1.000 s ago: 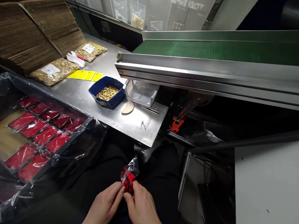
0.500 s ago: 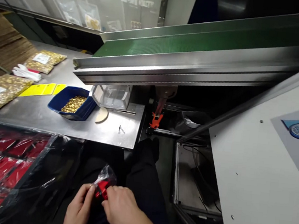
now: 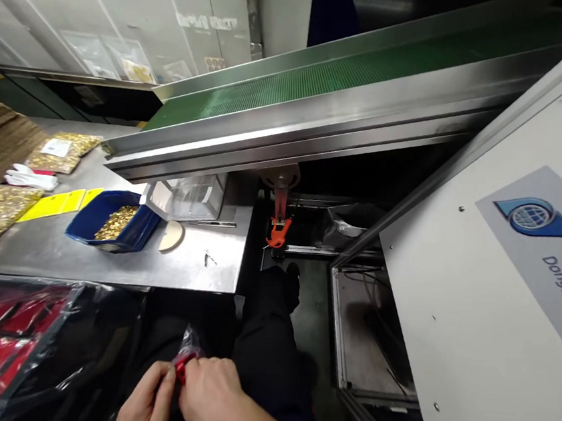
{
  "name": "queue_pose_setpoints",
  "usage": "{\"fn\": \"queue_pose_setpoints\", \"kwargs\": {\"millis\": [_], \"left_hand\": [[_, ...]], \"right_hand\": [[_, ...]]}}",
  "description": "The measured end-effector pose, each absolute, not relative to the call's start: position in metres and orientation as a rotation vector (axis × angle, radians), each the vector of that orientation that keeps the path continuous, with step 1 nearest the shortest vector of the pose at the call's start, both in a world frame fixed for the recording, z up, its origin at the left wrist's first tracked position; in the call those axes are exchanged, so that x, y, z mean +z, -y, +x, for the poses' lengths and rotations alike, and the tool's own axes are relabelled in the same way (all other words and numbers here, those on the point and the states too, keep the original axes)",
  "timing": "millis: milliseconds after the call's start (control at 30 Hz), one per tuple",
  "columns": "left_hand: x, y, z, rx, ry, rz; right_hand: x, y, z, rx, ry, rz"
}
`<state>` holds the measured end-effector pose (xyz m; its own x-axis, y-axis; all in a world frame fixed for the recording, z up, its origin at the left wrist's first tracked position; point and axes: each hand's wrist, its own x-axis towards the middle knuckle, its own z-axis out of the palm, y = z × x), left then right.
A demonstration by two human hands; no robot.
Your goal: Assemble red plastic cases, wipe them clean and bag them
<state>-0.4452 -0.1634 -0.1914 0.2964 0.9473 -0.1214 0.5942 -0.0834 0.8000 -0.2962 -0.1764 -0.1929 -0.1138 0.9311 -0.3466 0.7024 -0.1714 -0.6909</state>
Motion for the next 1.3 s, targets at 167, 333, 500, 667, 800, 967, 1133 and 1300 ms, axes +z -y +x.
{"fn": "queue_pose_setpoints", "kwargs": {"millis": [167, 333, 500, 667, 800, 967, 1133, 1300], "left_hand": [[-0.185, 0.167, -0.448, 0.404, -1.085, 1.895], [-0.176, 0.16, -0.466, 0.431, -1.001, 2.14], [-0.164, 0.155, -0.476, 0.094, -0.912, 1.814], [-0.184, 0.164, -0.481, 0.343, -0.907, 1.106], [-0.201, 0.163, -0.497, 0.266, -0.764, 0.846], [-0.203, 0.156, -0.501, 0.187, -0.726, 0.828], [-0.189, 0.149, -0.49, 0.195, -0.655, 0.883], [-0.183, 0.155, -0.493, 0.152, -0.691, 0.856]], "right_hand": [[-0.194, 0.174, -0.282, 1.296, 1.631, -1.813], [-0.202, 0.177, -0.272, 1.589, 1.432, -1.533], [-0.207, 0.177, -0.267, 1.88, 1.213, -1.233], [-0.192, 0.192, -0.25, 2.026, 1.243, -1.006], [-0.168, 0.208, -0.245, 1.707, 1.327, -1.27], [-0.146, 0.207, -0.256, 1.388, 1.344, -1.37], [-0.151, 0.197, -0.281, 1.105, 1.451, -1.412], [-0.154, 0.193, -0.31, 0.915, 1.75, -1.379]]}}
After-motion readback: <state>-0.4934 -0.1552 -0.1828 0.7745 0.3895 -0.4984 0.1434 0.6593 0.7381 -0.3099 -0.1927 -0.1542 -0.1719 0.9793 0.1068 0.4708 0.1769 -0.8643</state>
